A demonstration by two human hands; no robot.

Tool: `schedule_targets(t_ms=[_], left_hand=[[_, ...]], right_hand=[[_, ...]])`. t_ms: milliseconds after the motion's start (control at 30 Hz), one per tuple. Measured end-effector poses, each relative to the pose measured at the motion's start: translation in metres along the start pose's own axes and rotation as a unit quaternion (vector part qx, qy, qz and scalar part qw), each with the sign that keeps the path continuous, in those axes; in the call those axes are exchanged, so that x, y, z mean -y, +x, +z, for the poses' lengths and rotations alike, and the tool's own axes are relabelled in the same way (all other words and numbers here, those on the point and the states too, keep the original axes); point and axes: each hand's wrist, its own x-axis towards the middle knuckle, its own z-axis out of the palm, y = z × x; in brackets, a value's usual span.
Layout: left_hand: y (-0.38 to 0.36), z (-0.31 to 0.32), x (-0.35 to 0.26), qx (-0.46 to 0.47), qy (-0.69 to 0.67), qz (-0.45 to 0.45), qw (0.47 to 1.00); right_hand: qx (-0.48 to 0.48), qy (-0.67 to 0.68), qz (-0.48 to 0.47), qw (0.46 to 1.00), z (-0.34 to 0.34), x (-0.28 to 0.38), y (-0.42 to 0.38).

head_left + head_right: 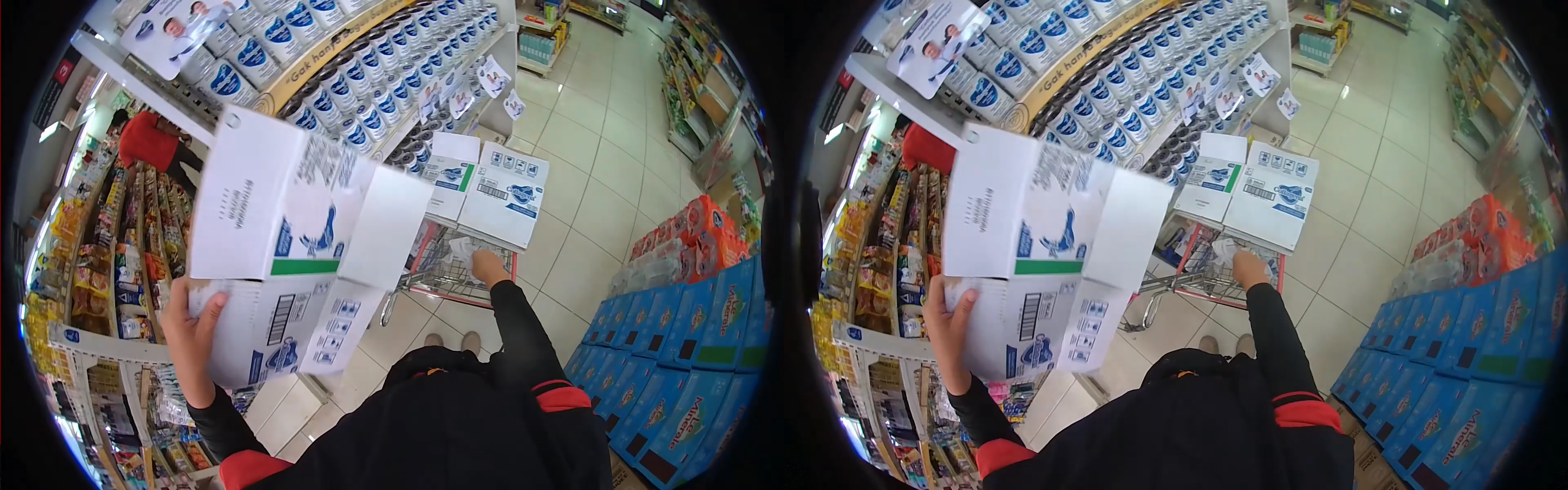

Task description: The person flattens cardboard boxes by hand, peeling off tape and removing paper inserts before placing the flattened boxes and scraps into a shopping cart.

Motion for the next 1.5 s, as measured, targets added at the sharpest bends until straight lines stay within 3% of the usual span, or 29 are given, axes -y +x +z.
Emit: schedule_targets(t_ms=[67, 133, 267, 333, 367, 433, 467, 567, 600, 667, 733, 767, 800, 833, 867, 900, 967, 1000, 1067, 1100, 1133, 1167, 1233, 1333, 1400, 1467, 1500], left_hand=[[-0.003, -0.002, -0.004, -0.016, -0.015, -0.027, 0.999], [-0.002, 0.001, -0.003, -0.091, -0.059, -0.02, 0.994], [0.015, 0.02, -0.012, -0.082, -0.155, -0.02, 0.984], [0.03, 0.035, -0.019, -0.075, -0.184, -0.023, 0.98], [0.038, 0.045, -0.024, -0.069, -0.21, -0.025, 0.975], [0.053, 0.071, -0.034, -0.065, -0.309, -0.038, 0.948], [0.059, 0.087, -0.034, -0.058, -0.353, -0.041, 0.933], [0.073, 0.143, -0.033, -0.009, -0.354, -0.07, 0.932], [0.075, 0.166, -0.032, 0.014, -0.364, -0.087, 0.927], [0.071, 0.198, -0.052, 0.085, -0.502, -0.158, 0.846], [0.065, 0.227, -0.063, 0.152, -0.529, -0.243, 0.799], [0.062, 0.242, -0.066, 0.156, -0.533, -0.239, 0.796], [0.058, 0.259, -0.066, 0.195, -0.562, -0.284, 0.752], [0.054, 0.275, -0.067, 0.233, -0.588, -0.327, 0.702], [0.05, 0.29, -0.067, 0.238, -0.59, -0.325, 0.7], [0.046, 0.306, -0.067, 0.262, -0.598, -0.367, 0.663], [0.035, 0.338, -0.065, 0.301, -0.63, -0.403, 0.591], [0.03, 0.343, -0.068, 0.309, -0.629, -0.401, 0.59], [0.021, 0.352, -0.07, 0.361, -0.674, -0.423, 0.485], [0.018, 0.352, -0.074, 0.366, -0.673, -0.421, 0.486], [0.014, 0.35, -0.078, 0.387, -0.68, -0.434, 0.447], [0.011, 0.349, -0.08, 0.407, -0.685, -0.446, 0.408], [0.01, 0.352, -0.083, 0.425, -0.684, -0.45, 0.385], [-0.028, 0.319, -0.049, 0.457, -0.692, -0.465, 0.31], [-0.012, 0.342, -0.061, 0.471, -0.697, -0.474, 0.261], [-0.003, 0.346, -0.058, 0.481, -0.701, -0.482, 0.21], [-0.001, 0.346, -0.055, 0.486, -0.703, -0.486, 0.184]], right_hand=[[-0.006, -0.008, -0.027, 1.0, 0.008, -0.004, 0.0], [-0.011, -0.018, -0.05, 0.999, 0.019, -0.016, 0.006], [-0.085, 0.045, -0.055, 0.994, 0.007, -0.036, 0.001], [0.079, 0.06, 0.077, 0.992, -0.026, -0.03, -0.009], [0.078, 0.058, 0.082, 0.992, -0.021, -0.034, -0.01], [0.09, -0.004, -0.019, 0.996, -0.01, -0.044, -0.012], [0.085, -0.006, -0.012, 0.996, -0.01, -0.05, -0.016], [-0.014, 0.19, -0.065, 0.98, -0.011, -0.057, -0.044], [-0.049, 0.252, -0.083, 0.963, -0.014, -0.059, -0.055], [-0.123, 0.367, -0.12, 0.914, -0.026, -0.063, -0.076], [-0.193, 0.473, -0.157, 0.845, -0.044, -0.061, -0.097], [-0.016, 0.478, -0.075, 0.875, -0.079, -0.042, -0.123], [0.076, 0.708, -0.115, 0.693, -0.105, -0.019, -0.148], [0.043, 0.745, -0.168, 0.644, -0.112, -0.003, -0.159], [0.011, 0.777, -0.219, 0.589, -0.115, 0.011, -0.165], [0.005, 0.777, -0.217, 0.59, -0.118, 0.023, -0.167], [-0.148, 0.688, -0.216, 0.677, -0.122, 0.038, -0.169], [-0.155, 0.688, -0.212, 0.677, -0.122, 0.037, -0.17], [-0.074, 0.58, -0.097, 0.806, -0.124, 0.035, -0.168], [-0.07, 0.538, -0.136, 0.829, -0.127, 0.037, -0.166], [-0.074, 0.539, -0.134, 0.828, -0.13, 0.042, -0.165], [-0.161, 0.492, -0.174, 0.837, -0.134, 0.049, -0.165], [-0.309, 0.39, -0.237, 0.834, -0.151, 0.072, -0.167], [-0.348, 0.331, -0.236, 0.845, -0.152, 0.087, -0.156], [-0.3, 0.387, -0.225, 0.842, -0.142, 0.089, -0.145], [-0.227, 0.314, -0.235, 0.891, -0.136, 0.092, -0.138], [-0.225, 0.316, -0.237, 0.891, -0.136, 0.095, -0.137]])
